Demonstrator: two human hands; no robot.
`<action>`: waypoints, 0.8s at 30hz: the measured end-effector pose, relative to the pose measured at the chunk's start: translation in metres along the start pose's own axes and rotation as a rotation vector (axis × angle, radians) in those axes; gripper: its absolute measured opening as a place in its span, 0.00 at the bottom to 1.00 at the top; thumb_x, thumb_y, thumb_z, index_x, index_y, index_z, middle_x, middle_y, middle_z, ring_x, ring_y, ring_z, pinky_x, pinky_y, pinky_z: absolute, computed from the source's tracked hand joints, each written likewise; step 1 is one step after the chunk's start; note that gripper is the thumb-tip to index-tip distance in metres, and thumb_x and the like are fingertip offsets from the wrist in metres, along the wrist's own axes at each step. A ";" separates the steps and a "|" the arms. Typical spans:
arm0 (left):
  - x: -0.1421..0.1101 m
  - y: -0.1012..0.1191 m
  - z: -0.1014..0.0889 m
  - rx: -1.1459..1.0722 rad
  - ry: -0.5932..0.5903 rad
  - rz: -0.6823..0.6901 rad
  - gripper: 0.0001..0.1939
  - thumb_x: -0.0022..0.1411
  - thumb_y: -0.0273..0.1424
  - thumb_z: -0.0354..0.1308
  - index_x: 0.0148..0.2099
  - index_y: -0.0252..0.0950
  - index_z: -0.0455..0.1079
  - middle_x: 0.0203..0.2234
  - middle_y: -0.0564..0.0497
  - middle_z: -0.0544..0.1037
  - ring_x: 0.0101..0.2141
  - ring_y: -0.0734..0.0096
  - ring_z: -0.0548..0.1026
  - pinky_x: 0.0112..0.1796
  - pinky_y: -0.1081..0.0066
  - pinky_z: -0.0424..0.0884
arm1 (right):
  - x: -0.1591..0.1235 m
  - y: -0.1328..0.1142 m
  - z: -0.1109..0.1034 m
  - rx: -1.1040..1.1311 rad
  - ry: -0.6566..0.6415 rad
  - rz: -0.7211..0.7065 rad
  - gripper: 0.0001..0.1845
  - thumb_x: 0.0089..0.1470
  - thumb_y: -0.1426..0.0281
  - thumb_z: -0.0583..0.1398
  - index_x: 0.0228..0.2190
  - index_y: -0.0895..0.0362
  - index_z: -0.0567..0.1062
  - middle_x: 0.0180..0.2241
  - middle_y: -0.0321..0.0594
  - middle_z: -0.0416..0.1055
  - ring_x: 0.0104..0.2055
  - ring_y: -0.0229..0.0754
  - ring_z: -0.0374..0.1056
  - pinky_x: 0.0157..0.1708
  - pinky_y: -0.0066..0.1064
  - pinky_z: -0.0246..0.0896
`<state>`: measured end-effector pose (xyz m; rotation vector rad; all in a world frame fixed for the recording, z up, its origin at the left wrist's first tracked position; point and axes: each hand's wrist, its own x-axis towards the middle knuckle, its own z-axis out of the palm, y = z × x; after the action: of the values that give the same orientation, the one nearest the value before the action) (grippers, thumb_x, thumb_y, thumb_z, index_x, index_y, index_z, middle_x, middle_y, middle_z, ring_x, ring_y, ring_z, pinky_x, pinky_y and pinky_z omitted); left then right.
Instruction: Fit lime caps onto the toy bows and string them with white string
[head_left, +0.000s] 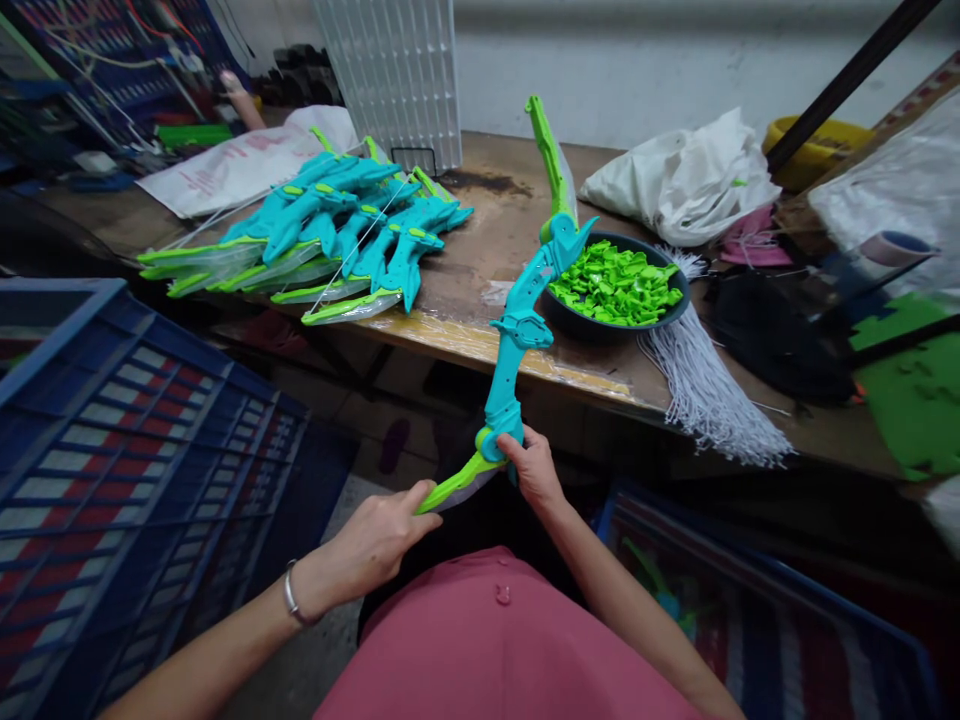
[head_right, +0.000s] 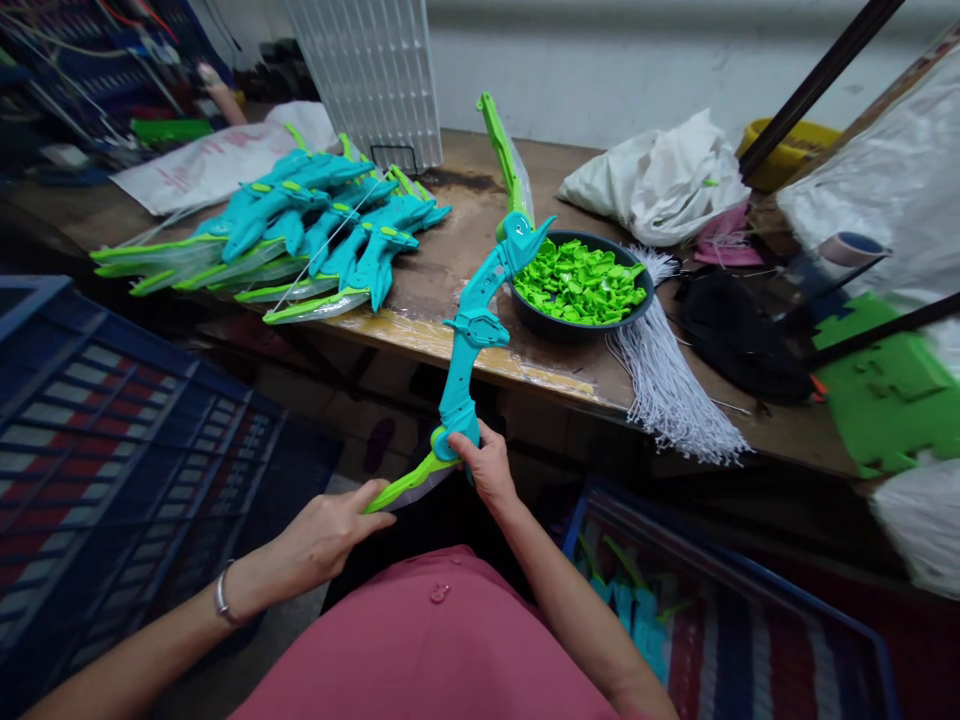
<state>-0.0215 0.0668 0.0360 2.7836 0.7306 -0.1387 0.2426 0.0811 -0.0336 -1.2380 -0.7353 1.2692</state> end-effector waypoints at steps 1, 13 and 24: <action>0.000 0.001 0.001 -0.006 0.004 -0.002 0.34 0.50 0.09 0.47 0.55 0.39 0.72 0.57 0.40 0.70 0.41 0.59 0.81 0.39 0.60 0.81 | 0.000 -0.001 0.000 -0.011 0.002 -0.005 0.27 0.38 0.47 0.72 0.27 0.56 0.75 0.21 0.32 0.66 0.21 0.35 0.58 0.20 0.28 0.57; 0.021 0.031 0.066 -0.378 0.250 -0.172 0.25 0.60 0.17 0.49 0.53 0.43 0.74 0.53 0.44 0.70 0.38 0.65 0.80 0.37 0.66 0.79 | 0.001 -0.023 0.014 -0.178 0.038 -0.230 0.22 0.47 0.52 0.68 0.23 0.55 0.69 0.24 0.30 0.59 0.28 0.36 0.53 0.29 0.28 0.52; 0.026 0.010 0.020 -0.913 0.441 -0.125 0.26 0.67 0.30 0.59 0.65 0.42 0.57 0.66 0.38 0.62 0.64 0.53 0.66 0.61 0.51 0.67 | -0.021 -0.028 0.026 -0.332 -0.109 -0.351 0.19 0.51 0.54 0.68 0.24 0.56 0.72 0.27 0.32 0.60 0.29 0.37 0.56 0.30 0.29 0.51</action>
<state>0.0054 0.0648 0.0155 1.8913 0.7942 0.6413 0.2223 0.0725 0.0040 -1.2392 -1.2230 0.9536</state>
